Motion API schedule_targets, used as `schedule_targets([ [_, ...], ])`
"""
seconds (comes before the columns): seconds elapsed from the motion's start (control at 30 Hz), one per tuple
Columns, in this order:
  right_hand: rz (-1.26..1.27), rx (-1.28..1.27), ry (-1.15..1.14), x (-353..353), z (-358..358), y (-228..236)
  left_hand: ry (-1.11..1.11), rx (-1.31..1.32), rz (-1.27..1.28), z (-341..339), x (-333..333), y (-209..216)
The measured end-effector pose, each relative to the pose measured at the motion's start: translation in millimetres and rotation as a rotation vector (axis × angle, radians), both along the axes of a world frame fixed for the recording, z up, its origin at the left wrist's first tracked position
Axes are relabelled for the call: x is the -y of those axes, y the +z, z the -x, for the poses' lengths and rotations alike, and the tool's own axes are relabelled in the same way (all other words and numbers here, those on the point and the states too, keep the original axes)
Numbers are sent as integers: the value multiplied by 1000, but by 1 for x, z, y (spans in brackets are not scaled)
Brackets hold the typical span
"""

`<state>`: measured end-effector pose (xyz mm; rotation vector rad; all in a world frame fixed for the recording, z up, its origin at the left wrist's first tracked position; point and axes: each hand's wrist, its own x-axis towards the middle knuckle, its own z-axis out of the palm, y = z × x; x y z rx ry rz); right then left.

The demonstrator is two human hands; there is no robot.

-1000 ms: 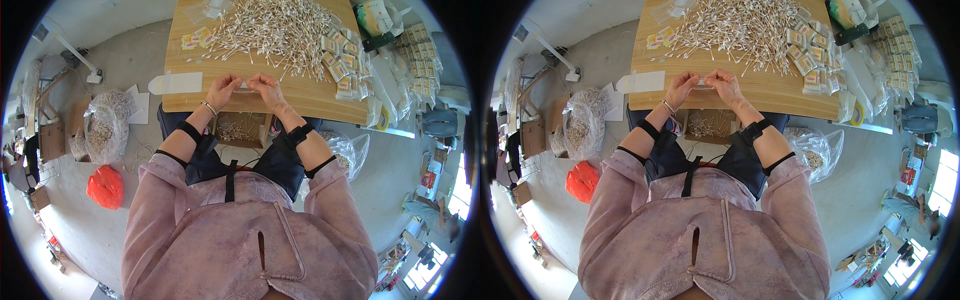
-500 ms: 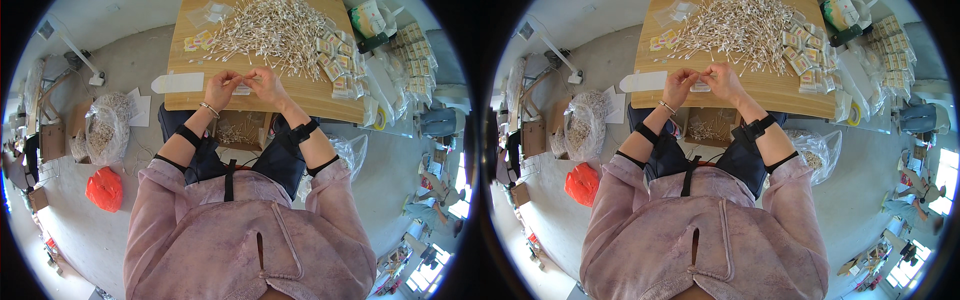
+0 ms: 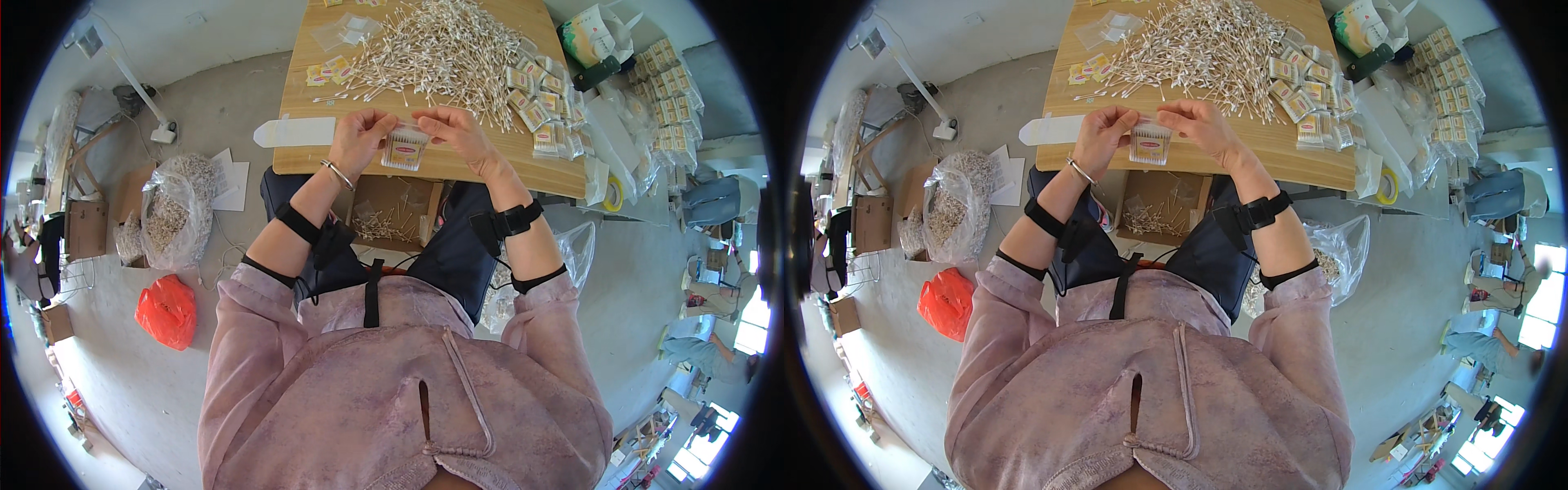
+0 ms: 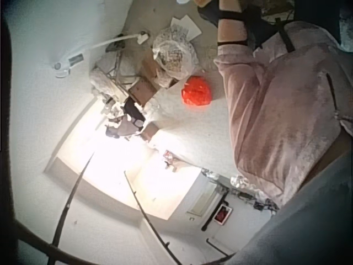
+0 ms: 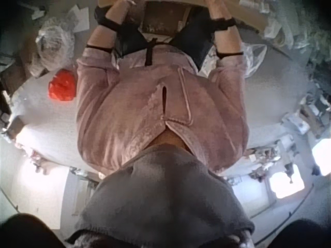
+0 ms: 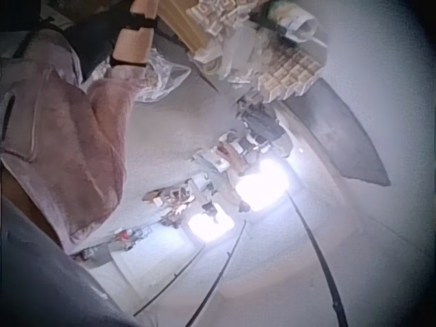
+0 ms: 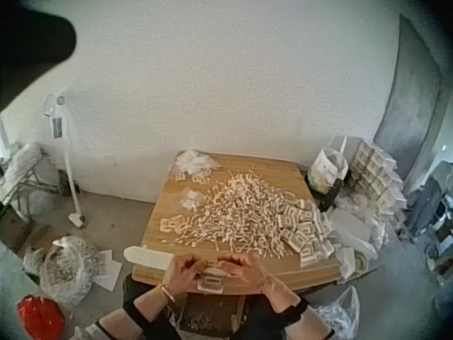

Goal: Packing bundles of cotton swabs into plastic bags and sealing them.

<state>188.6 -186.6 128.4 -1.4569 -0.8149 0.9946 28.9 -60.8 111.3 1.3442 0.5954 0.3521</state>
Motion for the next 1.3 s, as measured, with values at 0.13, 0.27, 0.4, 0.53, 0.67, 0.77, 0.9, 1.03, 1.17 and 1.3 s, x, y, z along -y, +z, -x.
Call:
schedule_targets([
  [0.13, 120, 261, 184, 0, 4, 17, -26, -41, 61, 3, 9, 26],
  [0.27, 62, -142, 188, 6, 13, 35, -80, 89, 167, 13, 1, 28],
  [0.4, -71, -546, 95, 14, 11, 33, -21, 226, -370, 18, 15, 28],
  [0.53, 8, -895, -17, 13, 37, 37, -1, 401, -921, 26, 43, 57],
  [0.67, -65, -1164, 83, 21, 57, 38, -169, 484, -988, 26, 41, 74],
  [0.77, -42, -1149, 63, 23, 62, 29, -256, 508, -758, 25, 45, 81],
  [0.9, 23, -1155, 59, 30, 68, 27, -281, 505, -657, 27, 44, 83],
  [1.03, 40, -1132, 14, 31, 75, 34, -316, 529, -611, 29, 46, 85],
  [1.17, 52, -1089, 6, 32, 76, 36, -291, 525, -632, 29, 47, 85],
  [1.3, 46, -1079, 28, 33, 76, 37, -302, 510, -604, 28, 47, 85],
])
